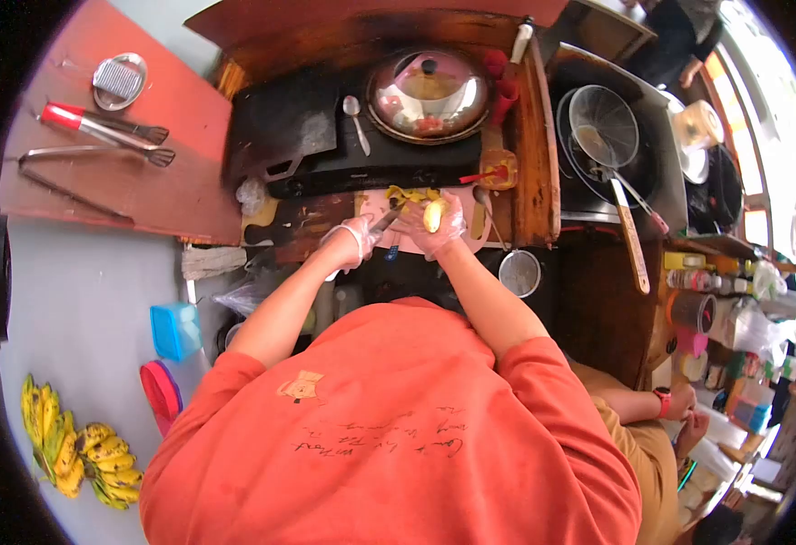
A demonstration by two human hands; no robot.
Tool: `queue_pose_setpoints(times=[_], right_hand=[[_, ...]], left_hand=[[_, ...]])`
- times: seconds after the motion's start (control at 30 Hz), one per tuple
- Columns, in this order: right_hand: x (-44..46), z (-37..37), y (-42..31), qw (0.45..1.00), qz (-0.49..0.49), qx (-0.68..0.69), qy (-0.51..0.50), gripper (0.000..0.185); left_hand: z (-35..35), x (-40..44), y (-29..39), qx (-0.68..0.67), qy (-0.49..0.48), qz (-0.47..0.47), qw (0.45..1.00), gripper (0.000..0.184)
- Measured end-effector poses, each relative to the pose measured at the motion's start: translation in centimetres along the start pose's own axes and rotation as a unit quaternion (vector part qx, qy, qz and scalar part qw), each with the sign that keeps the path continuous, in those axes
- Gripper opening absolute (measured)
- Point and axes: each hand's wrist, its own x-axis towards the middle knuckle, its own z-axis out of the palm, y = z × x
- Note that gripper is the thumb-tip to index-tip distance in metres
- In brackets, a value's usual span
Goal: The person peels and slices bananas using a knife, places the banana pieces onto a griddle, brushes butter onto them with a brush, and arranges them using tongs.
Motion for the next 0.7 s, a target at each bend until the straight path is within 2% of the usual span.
queue_pose_setpoints(times=[0.03, 0.1, 0.17, 0.2, 0.23, 0.3, 0.33, 0.37, 0.4, 0.43, 0.5, 0.57, 0.6, 0.63, 0.7], right_hand=[[0.0, 0.1, 0.2, 1.000, -0.008, -0.008, 0.021, 0.093], [0.4, -0.2, 0.1, 0.999, -0.011, -0.020, 0.038, 0.095], [0.6, -1.4, -0.2, 0.999, 0.014, -0.052, -0.003, 0.097], [1.4, -2.3, -0.9, 0.997, 0.067, -0.006, 0.035, 0.086], [1.1, -1.8, -0.7, 0.997, 0.069, -0.010, 0.035, 0.086], [0.3, -0.7, -0.2, 0.991, -0.012, -0.049, 0.121, 0.061], [0.1, 0.1, -0.5, 0.984, -0.010, -0.080, 0.158, 0.036], [1.3, -1.4, -1.3, 0.984, -0.011, -0.081, 0.157, 0.036], [3.7, -4.6, -2.5, 0.988, 0.029, -0.136, 0.060, 0.030], [3.3, -4.0, -2.5, 0.983, 0.035, -0.176, 0.041, 0.028], [0.6, -0.3, -2.1, 0.975, 0.042, -0.217, 0.021, 0.027], [-2.9, 4.4, -1.6, 0.988, 0.046, -0.142, 0.025, 0.035], [-2.7, 4.9, -1.8, 0.990, 0.086, -0.096, -0.063, 0.045], [-2.8, 5.0, -1.9, 0.989, 0.089, -0.099, -0.063, 0.045], [-3.9, 6.6, -1.8, 0.979, 0.119, -0.114, -0.124, 0.052]], left_hand=[[0.5, -0.1, -0.6, 0.101, 0.044, 0.038, 0.993, 0.043], [1.1, 0.0, -1.0, 0.071, 0.050, 0.020, 0.996, 0.042], [2.0, -0.2, -0.5, 0.013, 0.047, 0.004, 0.999, 0.040], [2.3, -1.0, 0.1, 0.046, 0.071, 0.033, 0.996, 0.040], [2.3, -1.9, 0.8, 0.044, 0.074, 0.032, 0.996, 0.040], [2.1, -2.9, 2.0, -0.194, 0.050, 0.004, 0.980, 0.038], [2.1, -2.7, 1.6, -0.340, -0.012, -0.071, 0.938, 0.035], [1.9, -2.9, 1.0, -0.341, -0.011, -0.070, 0.937, 0.035], [1.6, -3.3, 0.0, -0.516, -0.044, -0.088, 0.851, 0.035], [1.1, -4.1, -0.3, -0.672, -0.075, -0.103, 0.730, 0.035], [0.2, -5.5, -0.6, -0.703, -0.069, -0.079, 0.703, 0.038], [-0.2, -6.5, -1.0, -0.696, -0.059, -0.014, 0.715, 0.038], [-0.4, -7.0, -0.7, -0.698, -0.055, -0.013, 0.713, 0.038], [-0.7, -7.5, -0.3, -0.683, -0.036, -0.026, 0.729, 0.035], [-1.2, -8.2, 0.6, -0.670, -0.015, -0.039, 0.742, 0.033]])
